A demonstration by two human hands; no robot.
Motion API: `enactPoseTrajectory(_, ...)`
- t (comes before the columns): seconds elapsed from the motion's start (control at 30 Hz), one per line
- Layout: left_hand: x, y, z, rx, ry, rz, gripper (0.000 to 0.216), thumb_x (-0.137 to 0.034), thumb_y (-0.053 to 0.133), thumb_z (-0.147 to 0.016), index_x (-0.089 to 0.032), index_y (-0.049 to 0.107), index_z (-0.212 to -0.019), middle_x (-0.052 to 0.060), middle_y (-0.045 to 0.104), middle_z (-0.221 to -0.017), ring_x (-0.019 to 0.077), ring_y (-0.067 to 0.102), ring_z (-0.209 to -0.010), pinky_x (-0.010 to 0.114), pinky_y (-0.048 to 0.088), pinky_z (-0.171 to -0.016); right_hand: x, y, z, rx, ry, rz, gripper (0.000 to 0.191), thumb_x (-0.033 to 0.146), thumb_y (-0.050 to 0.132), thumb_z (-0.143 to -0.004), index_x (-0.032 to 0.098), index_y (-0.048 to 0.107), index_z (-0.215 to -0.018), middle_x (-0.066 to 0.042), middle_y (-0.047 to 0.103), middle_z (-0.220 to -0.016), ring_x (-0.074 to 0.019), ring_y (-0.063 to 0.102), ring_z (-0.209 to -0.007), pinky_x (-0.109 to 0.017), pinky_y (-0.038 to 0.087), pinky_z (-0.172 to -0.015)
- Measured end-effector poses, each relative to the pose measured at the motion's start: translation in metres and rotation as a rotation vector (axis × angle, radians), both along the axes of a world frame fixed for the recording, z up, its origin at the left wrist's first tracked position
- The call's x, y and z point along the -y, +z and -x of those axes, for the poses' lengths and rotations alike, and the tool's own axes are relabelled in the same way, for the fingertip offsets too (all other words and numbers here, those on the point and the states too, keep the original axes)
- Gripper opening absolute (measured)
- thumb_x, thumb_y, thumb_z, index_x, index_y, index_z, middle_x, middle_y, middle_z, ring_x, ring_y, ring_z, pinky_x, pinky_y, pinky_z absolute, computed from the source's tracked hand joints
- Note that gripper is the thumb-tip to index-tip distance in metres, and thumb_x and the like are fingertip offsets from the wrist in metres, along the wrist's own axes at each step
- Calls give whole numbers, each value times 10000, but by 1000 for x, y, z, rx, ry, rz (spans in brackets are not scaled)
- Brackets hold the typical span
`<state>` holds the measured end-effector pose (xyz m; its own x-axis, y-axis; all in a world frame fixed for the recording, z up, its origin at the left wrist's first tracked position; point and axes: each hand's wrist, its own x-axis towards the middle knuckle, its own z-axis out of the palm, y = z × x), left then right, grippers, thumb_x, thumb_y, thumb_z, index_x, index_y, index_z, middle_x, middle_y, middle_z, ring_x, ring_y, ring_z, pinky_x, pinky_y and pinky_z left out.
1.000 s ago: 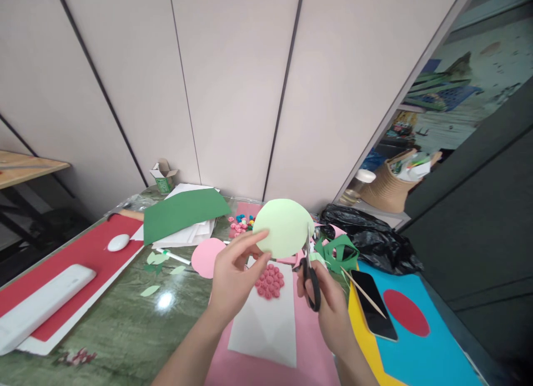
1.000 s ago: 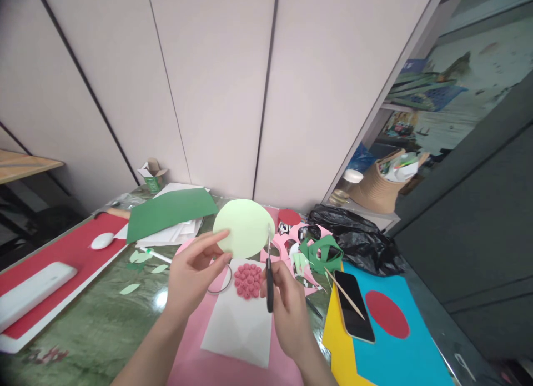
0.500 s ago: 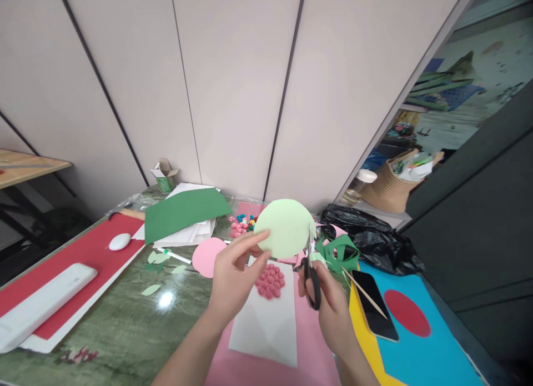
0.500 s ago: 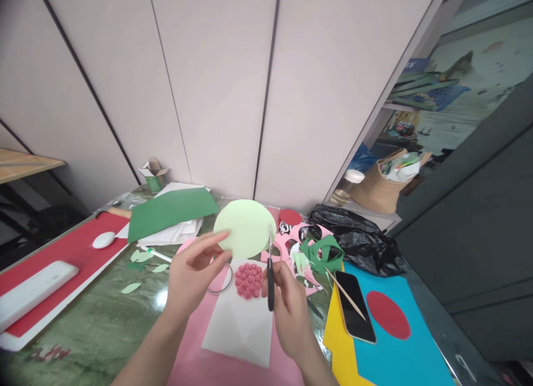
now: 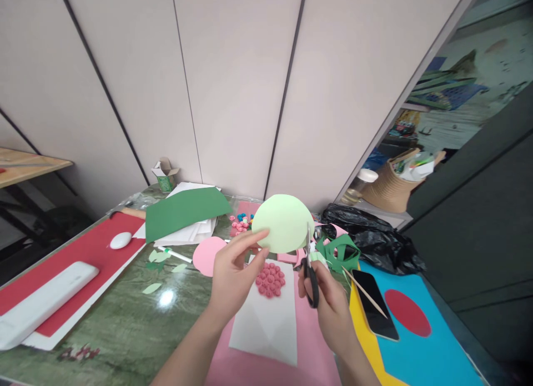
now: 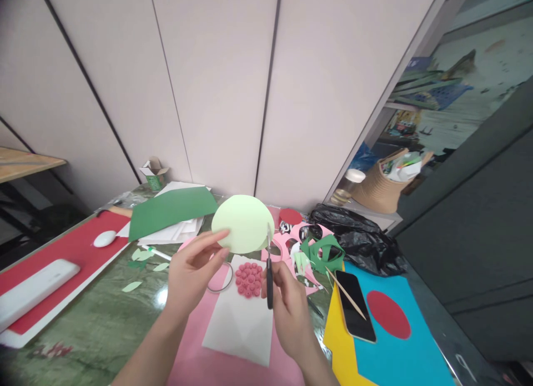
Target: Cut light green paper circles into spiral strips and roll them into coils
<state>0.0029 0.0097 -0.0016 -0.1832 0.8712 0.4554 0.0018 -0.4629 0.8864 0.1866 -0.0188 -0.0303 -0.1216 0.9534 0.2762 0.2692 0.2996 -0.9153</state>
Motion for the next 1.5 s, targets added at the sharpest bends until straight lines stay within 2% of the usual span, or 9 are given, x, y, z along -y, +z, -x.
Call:
enactPoseTrajectory(0.13, 0, -1, -2, 67, -16, 16, 295, -176, 702, -752, -240, 728, -1038, 67, 662, -1018, 101, 601, -683, 239, 559, -676, 0, 0, 0, -2, 10, -5, 278, 341, 369, -975, 221, 420, -729, 26, 461, -656, -137, 427, -603, -273, 325, -563)
enactPoseTrajectory(0.3, -1, -2, -4, 110, 35, 22, 306, -163, 712, -733, -237, 725, -1029, 46, 631, -964, 81, 579, -650, 222, 549, -661, 1, -1, 0, -13, 38, 0, 289, 325, 368, -977, 221, 406, -711, 30, 451, -641, -137, 421, -603, -278, 319, -571)
enactPoseTrajectory(0.57, 1, -2, -2, 79, -77, 26, 318, -138, 680, -754, -249, 712, -1051, 47, 607, -987, 79, 569, -644, 244, 544, -680, 0, 2, -1, -46, 54, 11, 275, 343, 368, -990, 212, 439, -759, 35, 437, -656, -113, 361, -551, -272, 275, -532)
enactPoseTrajectory(0.73, 0, -3, -1, 47, -88, 25, 320, -138, 669, -769, -251, 704, -1066, 55, 598, -1011, 90, 564, -671, 260, 541, -699, -1, 3, -2, -44, 57, -13, 276, 339, 355, -994, 214, 423, -757, 37, 433, -662, -112, 350, -546, -277, 255, -527)
enactPoseTrajectory(0.97, -1, -1, -2, 54, -69, 15, 323, -136, 671, -767, -282, 713, -1051, 40, 614, -1000, 86, 551, -684, 235, 527, -689, 0, 0, -3, -36, 44, 5, 255, 357, 359, -993, 216, 448, -800, 41, 427, -653, -116, 353, -558, -275, 266, -536)
enactPoseTrajectory(1.13, -1, -4, 0, 42, -59, -14, 335, -122, 659, -780, -306, 714, -1055, 31, 633, -1017, 82, 553, -700, 217, 522, -694, 0, 1, -2, -11, 50, 0, 275, 356, 370, -987, 214, 437, -762, 37, 436, -652, -118, 368, -572, -272, 274, -541)
enactPoseTrajectory(1.27, -2, -3, 1, 17, -31, -35, 270, -131, 664, -783, -286, 742, -989, 33, 674, -987, 88, 582, -698, 201, 522, -672, 1, 1, -2, 2, 42, -1, 260, 349, 366, -989, 216, 447, -781, 40, 443, -642, -119, 373, -568, -268, 274, -534)
enactPoseTrajectory(1.5, 0, -1, 3, -32, 17, -27, 247, -150, 656, -799, -288, 755, -978, 36, 727, -969, 141, 646, -875, 210, 529, -741, 0, 1, -2, 6, 50, -26, 301, 354, 365, -983, 220, 399, -716, 34, 448, -649, -128, 411, -606, -268, 312, -572)
